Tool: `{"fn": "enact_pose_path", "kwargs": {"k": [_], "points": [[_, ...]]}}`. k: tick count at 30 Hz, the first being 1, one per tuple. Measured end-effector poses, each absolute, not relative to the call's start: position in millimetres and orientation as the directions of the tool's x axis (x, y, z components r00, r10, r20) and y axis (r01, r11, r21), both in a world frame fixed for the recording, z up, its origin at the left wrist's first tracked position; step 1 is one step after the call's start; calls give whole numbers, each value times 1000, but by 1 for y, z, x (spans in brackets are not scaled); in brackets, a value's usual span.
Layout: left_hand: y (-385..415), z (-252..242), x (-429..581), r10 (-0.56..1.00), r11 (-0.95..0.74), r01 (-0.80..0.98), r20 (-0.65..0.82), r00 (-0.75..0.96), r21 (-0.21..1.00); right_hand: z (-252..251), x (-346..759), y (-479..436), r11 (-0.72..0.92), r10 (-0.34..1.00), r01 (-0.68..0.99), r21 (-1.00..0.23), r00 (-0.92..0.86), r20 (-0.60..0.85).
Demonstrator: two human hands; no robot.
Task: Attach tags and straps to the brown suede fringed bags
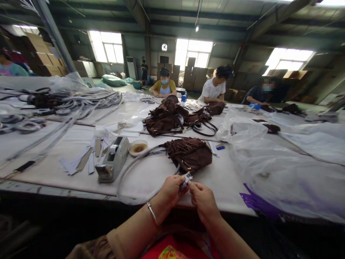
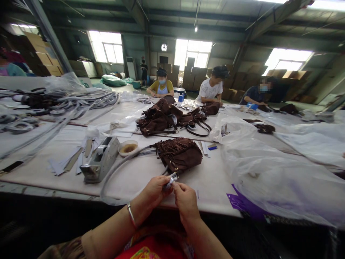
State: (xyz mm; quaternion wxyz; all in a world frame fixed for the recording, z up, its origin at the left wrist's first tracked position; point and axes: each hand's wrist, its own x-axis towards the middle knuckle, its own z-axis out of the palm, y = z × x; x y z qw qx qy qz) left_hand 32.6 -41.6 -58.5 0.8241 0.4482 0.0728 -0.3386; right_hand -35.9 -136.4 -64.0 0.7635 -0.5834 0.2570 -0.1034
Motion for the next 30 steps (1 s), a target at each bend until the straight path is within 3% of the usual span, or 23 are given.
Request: {"fn": "enact_pose_path", "kwargs": {"k": [3,6,10,13,16,19,21,23,26,28,30], "points": [[-44,-60,27,-424,308,534,-389,818,787,-69,-32,-133,378,-439,-183,-907,828,-350],[-46,-61,20,-360,144,430,-357,862,891,-69,-32,-130,450,-422,-162,-878,828,-369],[-49,-63,13,-288,-58,298,-302,909,953,-66,-32,-129,573,-289,-186,-798,865,-409],[-48,-61,10,-357,-123,183,-216,909,975,-68,-31,-134,584,-239,-220,-781,873,-424],[-36,-54,8,-502,-189,-119,8,865,975,-69,-29,-153,538,-298,-200,-819,864,-407],[-16,-47,8,-548,-289,-543,329,770,789,-66,-18,-187,382,-418,-160,-910,848,-324],[-6,-47,11,-534,-417,-663,423,732,621,-64,-5,-216,263,-481,-146,-954,837,-260],[-1,-51,17,-528,-589,-638,361,769,497,-66,12,-245,135,-500,-163,-977,840,-209],[-3,-59,27,-577,-742,-580,120,808,337,-75,32,-283,-139,-545,-276,-951,823,-159],[-4,-62,30,-639,-739,-619,16,769,266,-84,38,-301,-340,-608,-351,-872,790,-81],[1,-60,30,-735,-656,-713,3,678,249,-92,36,-311,-546,-646,-336,-767,752,129]]}}
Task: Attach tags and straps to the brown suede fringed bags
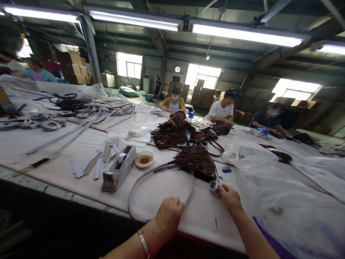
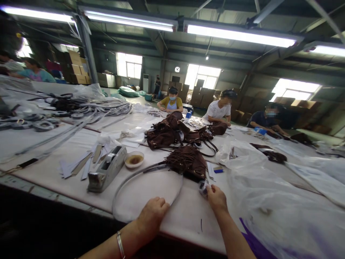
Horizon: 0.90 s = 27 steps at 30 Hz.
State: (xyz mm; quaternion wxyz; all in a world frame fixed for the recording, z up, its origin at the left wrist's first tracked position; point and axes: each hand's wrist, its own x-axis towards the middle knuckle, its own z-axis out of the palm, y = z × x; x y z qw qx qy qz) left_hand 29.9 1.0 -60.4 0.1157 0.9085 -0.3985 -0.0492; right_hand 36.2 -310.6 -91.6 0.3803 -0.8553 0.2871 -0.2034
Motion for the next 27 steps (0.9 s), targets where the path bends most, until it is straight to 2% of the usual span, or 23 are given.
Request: {"fn": "enact_pose_path", "kwargs": {"k": [1,3,4,6,10,14,17,19,21,24,27], "points": [[6,-58,29,-798,-579,-773,11,602,258,-94,34,-312,-649,-629,-295,-701,727,276],[16,-53,28,-909,-390,-877,35,415,282,-96,29,-307,-815,-511,-180,-551,673,536],[21,-50,29,-940,-310,-906,47,337,290,-94,29,-302,-864,-433,-114,-490,664,610],[25,-45,32,-966,-224,-932,62,252,285,-85,35,-284,-899,-301,21,-437,695,653],[7,-50,43,-965,-196,-960,133,225,202,-54,81,-243,-860,-210,149,-488,769,604],[-22,-71,49,-953,-170,-974,226,201,150,-39,139,-216,-808,-265,86,-583,831,490],[-29,-82,56,-955,-139,-954,220,200,264,-45,159,-216,-763,-309,19,-646,867,391],[-26,-80,66,-915,-184,-889,257,310,419,-53,159,-223,-746,-331,1,-666,867,372],[-23,-71,84,-816,-273,-797,309,489,539,-62,153,-232,-723,-366,-20,-690,859,359],[-27,-52,124,-648,-424,-699,346,678,576,-72,139,-244,-669,-417,-59,-741,855,308],[-45,-40,168,-569,-508,-677,382,728,533,-73,129,-255,-624,-448,-62,-779,845,292]]}}
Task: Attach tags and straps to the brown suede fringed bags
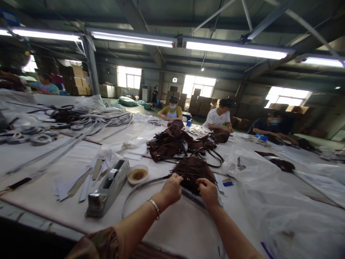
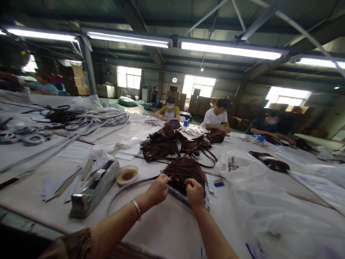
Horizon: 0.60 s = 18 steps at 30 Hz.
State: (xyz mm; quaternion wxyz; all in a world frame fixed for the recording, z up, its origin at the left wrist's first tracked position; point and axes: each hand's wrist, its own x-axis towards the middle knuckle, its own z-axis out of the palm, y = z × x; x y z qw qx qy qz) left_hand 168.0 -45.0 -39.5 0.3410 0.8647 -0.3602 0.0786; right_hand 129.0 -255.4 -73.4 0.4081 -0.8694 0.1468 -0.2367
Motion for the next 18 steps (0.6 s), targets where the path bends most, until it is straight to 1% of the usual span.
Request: {"fn": "enact_pose_path", "kwargs": {"k": [3,5,7,9,10,12,14,16,18], "points": [[-66,-36,204,-583,-517,-722,429,690,459,-66,128,-271,-668,-427,-17,-744,828,364],[-79,-37,221,-620,-516,-747,419,663,419,-58,134,-281,-760,-336,17,-650,846,415],[-89,-39,235,-663,-511,-755,370,651,412,-50,145,-288,-857,-200,53,-512,882,427],[-96,-40,244,-689,-515,-742,308,656,428,-44,161,-290,-927,-76,72,-367,924,375],[-98,-42,247,-687,-527,-730,286,668,435,-41,170,-290,-951,-40,64,-303,945,324],[-101,-45,252,-648,-570,-688,268,712,449,-38,189,-287,-981,-3,33,-189,982,189],[-100,-49,255,-571,-605,-618,268,776,502,-37,206,-284,-995,10,16,-98,998,61],[-97,-53,259,-486,-611,-537,260,835,582,-39,219,-281,-998,21,21,-68,1000,-3],[-94,-56,263,-411,-605,-465,247,878,647,-41,228,-280,-994,28,30,-106,999,25]]}}
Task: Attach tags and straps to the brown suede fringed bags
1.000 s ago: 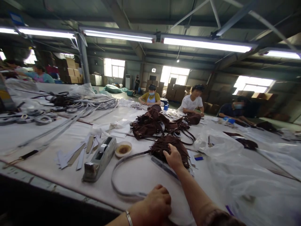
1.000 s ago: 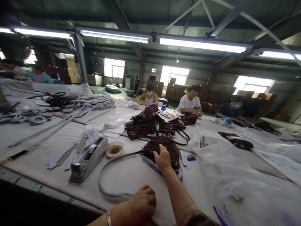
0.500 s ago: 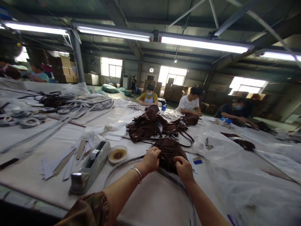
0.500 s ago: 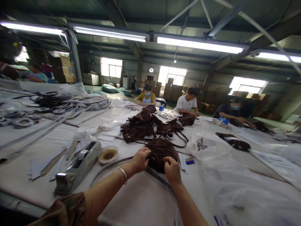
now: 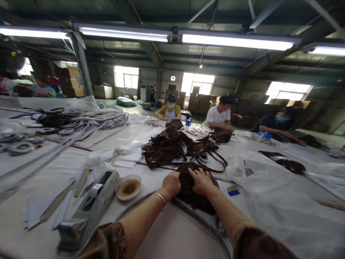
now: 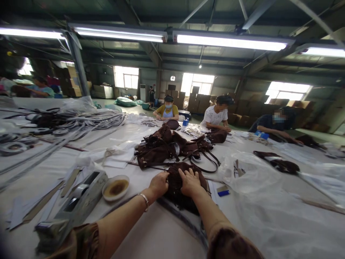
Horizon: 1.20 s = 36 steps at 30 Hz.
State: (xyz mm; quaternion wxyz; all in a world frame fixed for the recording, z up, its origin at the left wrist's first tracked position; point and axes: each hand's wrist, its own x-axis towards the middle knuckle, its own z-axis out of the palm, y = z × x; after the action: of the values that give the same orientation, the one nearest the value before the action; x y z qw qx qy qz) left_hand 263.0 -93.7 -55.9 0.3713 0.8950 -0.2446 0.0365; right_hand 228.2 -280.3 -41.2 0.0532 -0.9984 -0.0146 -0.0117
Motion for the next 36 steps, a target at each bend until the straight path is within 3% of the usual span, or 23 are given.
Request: {"fn": "enact_pose_path", "kwargs": {"k": [6,10,11,13,15,16,18,21,24,27,31,33,36], "points": [[-86,-63,282,-210,-487,-208,117,971,849,-48,222,-300,-960,-3,22,-278,996,87],[-76,-68,291,-150,-415,-88,27,988,905,-56,199,-346,-847,-62,37,-530,984,168],[-73,-68,291,-131,-411,-82,30,991,908,-59,193,-361,-772,-147,18,-636,967,206],[-69,-66,287,-89,-413,-96,65,994,905,-63,179,-388,-583,-440,-62,-810,863,250],[-68,-60,278,-94,-436,-196,172,981,878,-64,166,-405,-480,-703,-159,-863,658,270],[-69,-57,272,-135,-453,-292,259,956,842,-62,160,-407,-510,-754,-204,-836,574,320],[-74,-51,258,-306,-458,-531,435,847,713,-53,151,-394,-676,-660,-192,-712,587,468],[-82,-49,243,-619,-369,-781,493,611,505,-39,144,-343,-836,-251,85,-541,818,517],[-86,-52,237,-731,-393,-816,394,557,424,-35,141,-289,-884,70,223,-410,932,356],[-80,-53,236,-705,-410,-759,352,616,507,-43,137,-264,-960,128,160,-230,981,147],[-64,-41,238,-655,-239,-556,290,697,796,-53,130,-273,-981,67,84,-173,992,103],[-56,-34,241,-527,-220,-359,200,826,907,-53,127,-279,-982,68,83,-167,994,91],[-48,-26,245,-200,-281,-138,83,976,950,-49,124,-276,-984,53,71,-166,992,113]]}}
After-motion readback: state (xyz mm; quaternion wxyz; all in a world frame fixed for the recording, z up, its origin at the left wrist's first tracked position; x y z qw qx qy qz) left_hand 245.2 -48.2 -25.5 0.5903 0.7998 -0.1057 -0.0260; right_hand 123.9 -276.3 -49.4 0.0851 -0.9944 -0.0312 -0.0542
